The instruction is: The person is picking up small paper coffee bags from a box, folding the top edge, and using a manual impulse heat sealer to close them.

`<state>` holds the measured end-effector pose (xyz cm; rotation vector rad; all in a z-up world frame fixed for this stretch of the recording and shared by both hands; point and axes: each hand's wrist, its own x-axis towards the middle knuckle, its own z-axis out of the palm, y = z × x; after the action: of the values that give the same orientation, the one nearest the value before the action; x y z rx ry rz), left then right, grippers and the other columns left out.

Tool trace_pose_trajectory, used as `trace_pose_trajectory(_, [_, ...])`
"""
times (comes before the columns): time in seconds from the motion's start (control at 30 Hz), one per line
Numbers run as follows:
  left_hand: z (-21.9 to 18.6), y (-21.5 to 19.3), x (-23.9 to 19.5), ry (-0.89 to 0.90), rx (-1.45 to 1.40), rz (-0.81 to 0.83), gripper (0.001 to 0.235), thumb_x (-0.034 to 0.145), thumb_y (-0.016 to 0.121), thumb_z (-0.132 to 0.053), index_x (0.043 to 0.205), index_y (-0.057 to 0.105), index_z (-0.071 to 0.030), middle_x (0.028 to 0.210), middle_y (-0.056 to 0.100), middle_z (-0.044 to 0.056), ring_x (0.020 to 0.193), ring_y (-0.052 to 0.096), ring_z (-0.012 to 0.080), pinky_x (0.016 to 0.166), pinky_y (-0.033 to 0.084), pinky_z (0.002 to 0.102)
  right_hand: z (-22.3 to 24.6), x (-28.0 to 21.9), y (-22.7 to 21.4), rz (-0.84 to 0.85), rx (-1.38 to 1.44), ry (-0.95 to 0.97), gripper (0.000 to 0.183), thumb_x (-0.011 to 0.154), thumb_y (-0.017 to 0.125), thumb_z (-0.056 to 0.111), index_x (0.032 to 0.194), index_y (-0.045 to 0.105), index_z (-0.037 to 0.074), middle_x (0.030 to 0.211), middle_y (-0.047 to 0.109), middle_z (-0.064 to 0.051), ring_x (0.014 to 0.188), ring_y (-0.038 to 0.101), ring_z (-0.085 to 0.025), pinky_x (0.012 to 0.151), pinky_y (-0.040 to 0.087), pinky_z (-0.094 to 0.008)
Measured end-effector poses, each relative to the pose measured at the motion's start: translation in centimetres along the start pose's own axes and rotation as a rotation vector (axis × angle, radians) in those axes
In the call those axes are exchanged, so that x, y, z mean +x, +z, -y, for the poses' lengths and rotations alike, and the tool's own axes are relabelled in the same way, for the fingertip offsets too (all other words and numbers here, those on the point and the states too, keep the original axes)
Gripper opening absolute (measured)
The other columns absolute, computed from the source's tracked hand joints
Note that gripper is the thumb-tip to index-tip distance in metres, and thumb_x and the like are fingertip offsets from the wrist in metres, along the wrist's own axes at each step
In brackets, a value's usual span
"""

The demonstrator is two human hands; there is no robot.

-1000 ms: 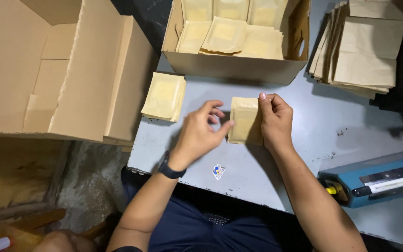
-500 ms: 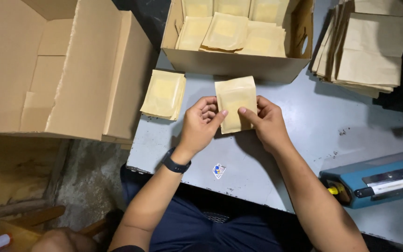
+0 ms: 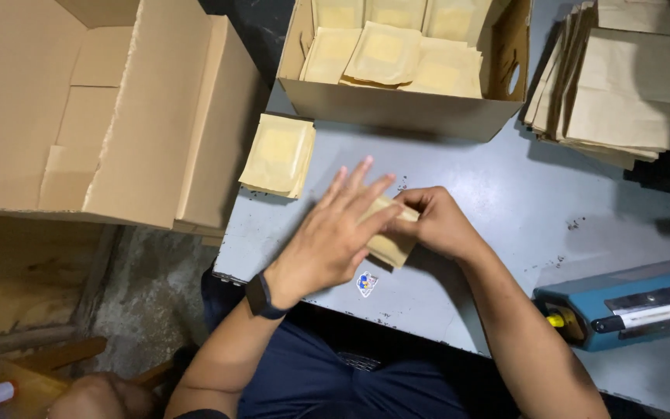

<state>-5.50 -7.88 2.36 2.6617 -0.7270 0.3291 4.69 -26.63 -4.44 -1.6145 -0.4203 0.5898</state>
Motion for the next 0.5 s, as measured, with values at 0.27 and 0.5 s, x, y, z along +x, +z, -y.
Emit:
trace_pose_trajectory(0.27, [0.2, 0.2, -1.0, 0.005, -0.074, 0.045, 0.087, 0.061, 0.089, -0.013, 0.139, 0.050, -0.008, 0.130, 0.054, 0.017, 0.126, 0.056, 0.0411, 0.118, 0.036, 0.055, -0.1, 0.0, -0.3, 0.104, 0.064, -0.013, 0.015, 0.070, 0.088, 0.003, 0.078, 0.076, -0.002, 0.055, 0.066, -0.008, 0.050, 0.060, -0.014, 0.050, 0.049, -0.024])
trace_pose_trajectory(0.5, [3.3, -1.3, -1.2, -0.391, 0.012, -0.215, 0.076, 0.065, 0.090, -0.034, 0.131, 0.061, -0.010, 0.124, 0.060, 0.015, 0.110, 0.066, 0.0402, 0.095, 0.053, 0.051, -1.1, 0.6, -0.9, 0.012, 0.242, -0.073, 0.029, 0.091, 0.074, 0.022, 0.104, 0.073, -0.005, 0.071, 0.069, -0.013, 0.059, 0.067, -0.017, 0.055, 0.056, -0.026])
